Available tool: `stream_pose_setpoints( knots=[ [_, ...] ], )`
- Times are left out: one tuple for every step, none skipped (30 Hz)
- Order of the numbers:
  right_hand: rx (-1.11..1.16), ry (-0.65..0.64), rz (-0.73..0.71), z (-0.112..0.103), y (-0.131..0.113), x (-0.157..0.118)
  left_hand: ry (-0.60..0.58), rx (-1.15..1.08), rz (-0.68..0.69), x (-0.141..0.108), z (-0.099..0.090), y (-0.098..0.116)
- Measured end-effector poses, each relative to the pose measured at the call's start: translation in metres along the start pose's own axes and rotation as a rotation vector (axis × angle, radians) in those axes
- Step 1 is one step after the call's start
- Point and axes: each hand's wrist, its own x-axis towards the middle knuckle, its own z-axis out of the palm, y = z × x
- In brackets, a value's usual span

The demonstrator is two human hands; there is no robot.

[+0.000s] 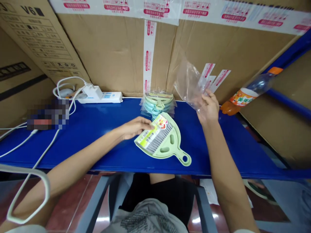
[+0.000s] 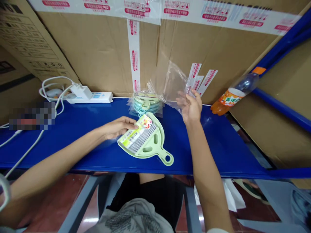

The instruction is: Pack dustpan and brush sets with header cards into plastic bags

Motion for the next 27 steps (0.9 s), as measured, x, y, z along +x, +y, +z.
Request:
stream_pose_setpoints(
  knots=[
    [-0.013, -0.035, -0.002, 0.003, -0.001, -0.004, 0.013, -0.017, -0.007, 0.001, 0.007, -0.006],
    [-0.019, -0.070, -0.004, 0.006, -0.002, -0.009, 0.037, -0.030, -0.011, 0.003, 0.013, -0.012],
    [-0.017, -0.107, 0.000, 0.009, -0.004, -0.013, 0.063, -0.018, -0.007, 0.003, 0.017, -0.016],
    [-0.009, -0.144, 0.015, 0.011, -0.006, -0.016, 0.095, 0.038, 0.013, 0.004, 0.019, -0.019],
    [0.001, -0.180, 0.037, 0.014, -0.008, -0.020, 0.125, 0.142, 0.047, 0.004, 0.018, -0.020],
    [0.007, -0.214, 0.061, 0.016, -0.009, -0.023, 0.152, 0.289, 0.099, 0.003, 0.017, -0.021],
    [0.006, -0.248, 0.084, 0.019, -0.011, -0.027, 0.174, 0.461, 0.160, 0.003, 0.014, -0.020],
    [0.001, -0.281, 0.101, 0.023, -0.012, -0.030, 0.190, 0.626, 0.221, 0.001, 0.011, -0.018],
    [-0.005, -0.314, 0.113, 0.027, -0.013, -0.034, 0.196, 0.757, 0.272, 0.000, 0.008, -0.016],
    [-0.006, -0.346, 0.124, 0.031, -0.014, -0.039, 0.187, 0.842, 0.303, -0.001, 0.006, -0.014],
    [-0.003, -0.382, 0.136, 0.035, -0.015, -0.044, 0.167, 0.885, 0.313, -0.003, 0.003, -0.012],
    [0.003, -0.421, 0.150, 0.039, -0.016, -0.049, 0.151, 0.896, 0.309, -0.005, 0.001, -0.010],
    [0.009, -0.460, 0.164, 0.043, -0.018, -0.055, 0.135, 0.887, 0.294, -0.006, -0.001, -0.007],
    [0.009, -0.498, 0.178, 0.046, -0.019, -0.060, 0.112, 0.869, 0.272, -0.007, -0.005, -0.004],
    [0.003, -0.533, 0.192, 0.049, -0.021, -0.065, 0.086, 0.845, 0.250, -0.008, -0.010, 0.000],
    [-0.007, -0.564, 0.207, 0.051, -0.022, -0.069, 0.061, 0.805, 0.228, -0.008, -0.016, 0.004],
    [-0.019, -0.590, 0.222, 0.052, -0.023, -0.072, 0.042, 0.739, 0.211, -0.008, -0.024, 0.009],
    [-0.028, -0.613, 0.237, 0.053, -0.024, -0.075, 0.039, 0.649, 0.202, -0.007, -0.034, 0.016],
    [-0.034, -0.633, 0.252, 0.053, -0.025, -0.077, 0.066, 0.532, 0.197, -0.007, -0.045, 0.022],
    [-0.033, -0.653, 0.266, 0.054, -0.025, -0.078, 0.139, 0.390, 0.210, -0.008, -0.057, 0.030],
    [-0.025, -0.676, 0.279, 0.055, -0.025, -0.080, 0.211, 0.255, 0.217, -0.009, -0.068, 0.037],
    [-0.015, -0.705, 0.294, 0.056, -0.025, -0.081, 0.238, 0.149, 0.231, -0.010, -0.079, 0.043],
    [-0.005, -0.739, 0.313, 0.057, -0.024, -0.083, 0.240, 0.074, 0.237, -0.012, -0.088, 0.049],
    [0.003, -0.781, 0.335, 0.058, -0.023, -0.085, 0.248, 0.039, 0.247, -0.015, -0.095, 0.053],
    [0.010, -0.830, 0.360, 0.059, -0.023, -0.087, 0.271, 0.040, 0.273, -0.017, -0.100, 0.055],
    [0.015, -0.884, 0.384, 0.060, -0.022, -0.090, 0.300, 0.064, 0.300, -0.019, -0.105, 0.057],
    [0.013, -0.944, 0.407, 0.061, -0.021, -0.092, 0.334, 0.104, 0.323, -0.020, -0.108, 0.057]
  ],
)
